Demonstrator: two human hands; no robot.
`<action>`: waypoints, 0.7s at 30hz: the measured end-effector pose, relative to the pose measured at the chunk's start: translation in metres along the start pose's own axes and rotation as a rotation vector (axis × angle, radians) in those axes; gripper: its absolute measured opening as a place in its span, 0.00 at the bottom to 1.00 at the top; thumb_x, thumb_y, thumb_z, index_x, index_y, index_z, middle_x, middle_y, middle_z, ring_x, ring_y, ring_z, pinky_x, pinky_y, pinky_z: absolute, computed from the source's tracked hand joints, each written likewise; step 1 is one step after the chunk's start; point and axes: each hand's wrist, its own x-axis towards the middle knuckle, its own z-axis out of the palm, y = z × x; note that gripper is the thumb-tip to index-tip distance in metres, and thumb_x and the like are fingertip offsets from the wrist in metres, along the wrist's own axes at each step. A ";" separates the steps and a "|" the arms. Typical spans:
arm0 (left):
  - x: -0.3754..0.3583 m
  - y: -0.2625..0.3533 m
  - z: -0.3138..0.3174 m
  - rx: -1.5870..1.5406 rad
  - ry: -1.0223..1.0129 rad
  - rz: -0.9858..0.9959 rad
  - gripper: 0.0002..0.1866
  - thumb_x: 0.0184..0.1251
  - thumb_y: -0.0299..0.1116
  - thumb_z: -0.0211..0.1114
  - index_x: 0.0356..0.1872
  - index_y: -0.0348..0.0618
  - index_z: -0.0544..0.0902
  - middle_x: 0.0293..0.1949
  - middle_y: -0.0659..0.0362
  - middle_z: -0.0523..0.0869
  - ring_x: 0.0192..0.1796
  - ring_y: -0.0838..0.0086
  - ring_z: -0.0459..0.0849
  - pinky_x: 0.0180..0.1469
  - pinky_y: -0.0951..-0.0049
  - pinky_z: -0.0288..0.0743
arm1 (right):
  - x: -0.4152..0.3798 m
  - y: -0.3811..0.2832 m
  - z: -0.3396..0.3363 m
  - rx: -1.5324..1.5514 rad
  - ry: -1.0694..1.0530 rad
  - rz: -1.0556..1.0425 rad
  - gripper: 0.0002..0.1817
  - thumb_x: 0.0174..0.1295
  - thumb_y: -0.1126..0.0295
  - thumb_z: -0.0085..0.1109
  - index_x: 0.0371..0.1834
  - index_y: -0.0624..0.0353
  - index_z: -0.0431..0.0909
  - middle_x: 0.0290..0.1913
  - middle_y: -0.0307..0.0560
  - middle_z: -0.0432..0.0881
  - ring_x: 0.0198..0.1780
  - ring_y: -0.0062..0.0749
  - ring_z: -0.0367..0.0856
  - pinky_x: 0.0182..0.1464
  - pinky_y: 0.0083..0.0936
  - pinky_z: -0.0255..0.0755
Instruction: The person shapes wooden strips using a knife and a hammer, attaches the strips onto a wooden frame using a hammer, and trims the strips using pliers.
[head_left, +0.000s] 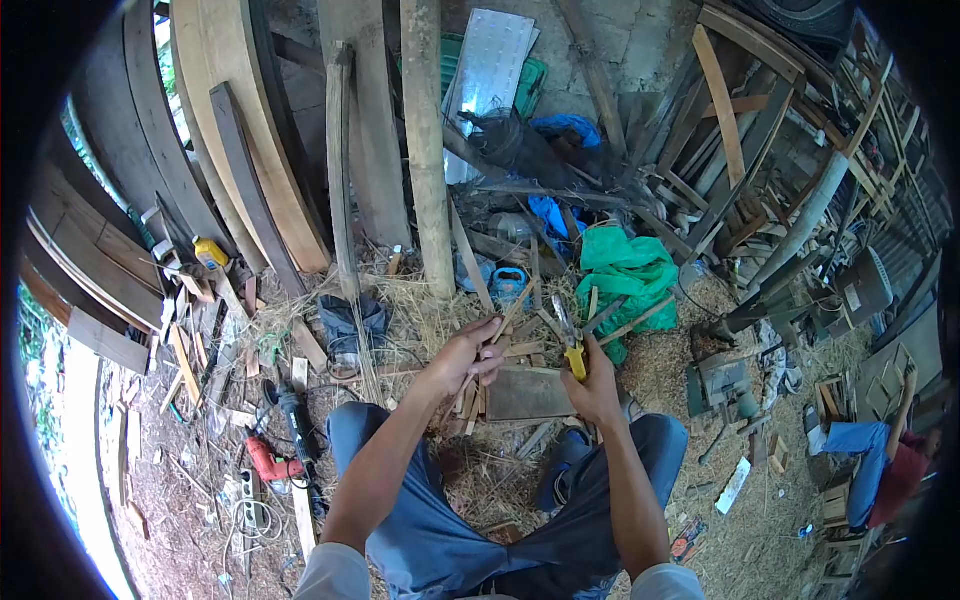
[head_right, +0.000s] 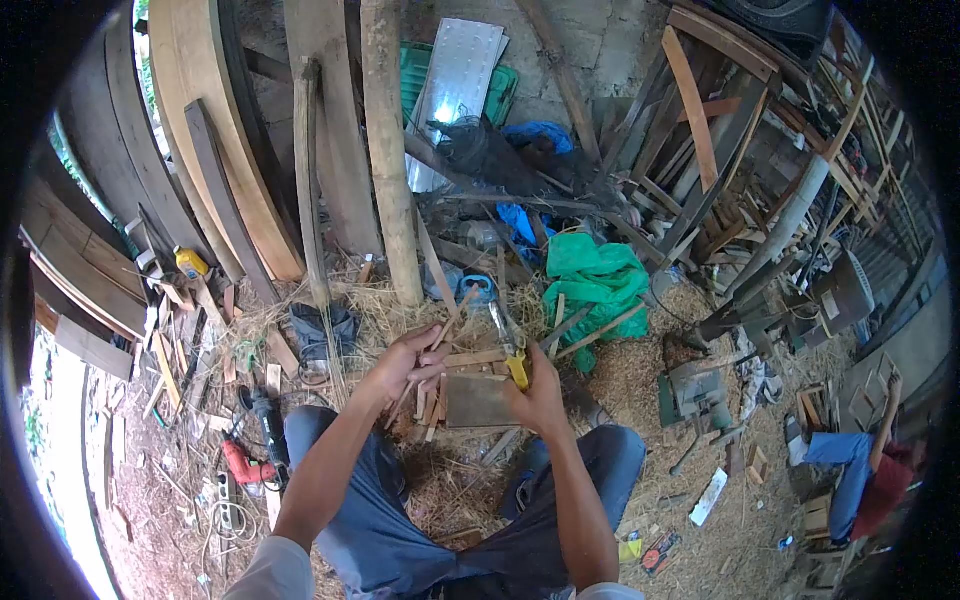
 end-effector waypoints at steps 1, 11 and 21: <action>0.001 0.000 -0.001 -0.003 -0.002 0.005 0.14 0.75 0.44 0.44 0.37 0.44 0.69 0.17 0.70 0.60 0.13 0.86 0.58 0.18 0.79 0.64 | 0.001 -0.003 -0.004 -0.005 -0.001 -0.004 0.38 0.48 0.71 0.57 0.64 0.75 0.55 0.55 0.70 0.70 0.56 0.58 0.71 0.58 0.38 0.65; 0.003 0.000 -0.001 0.520 0.242 0.145 0.20 0.72 0.51 0.48 0.35 0.42 0.72 0.14 0.68 0.60 0.15 0.82 0.59 0.20 0.77 0.60 | 0.002 -0.042 -0.021 -0.325 0.129 -0.272 0.35 0.42 0.77 0.60 0.60 0.55 0.66 0.44 0.55 0.71 0.43 0.53 0.71 0.46 0.39 0.67; 0.004 0.001 -0.007 1.266 0.370 0.484 0.20 0.67 0.48 0.56 0.42 0.40 0.81 0.25 0.43 0.82 0.28 0.64 0.83 0.34 0.67 0.73 | 0.013 -0.055 -0.042 -0.694 0.030 -0.310 0.38 0.39 0.73 0.64 0.61 0.50 0.67 0.42 0.48 0.70 0.48 0.42 0.70 0.50 0.38 0.62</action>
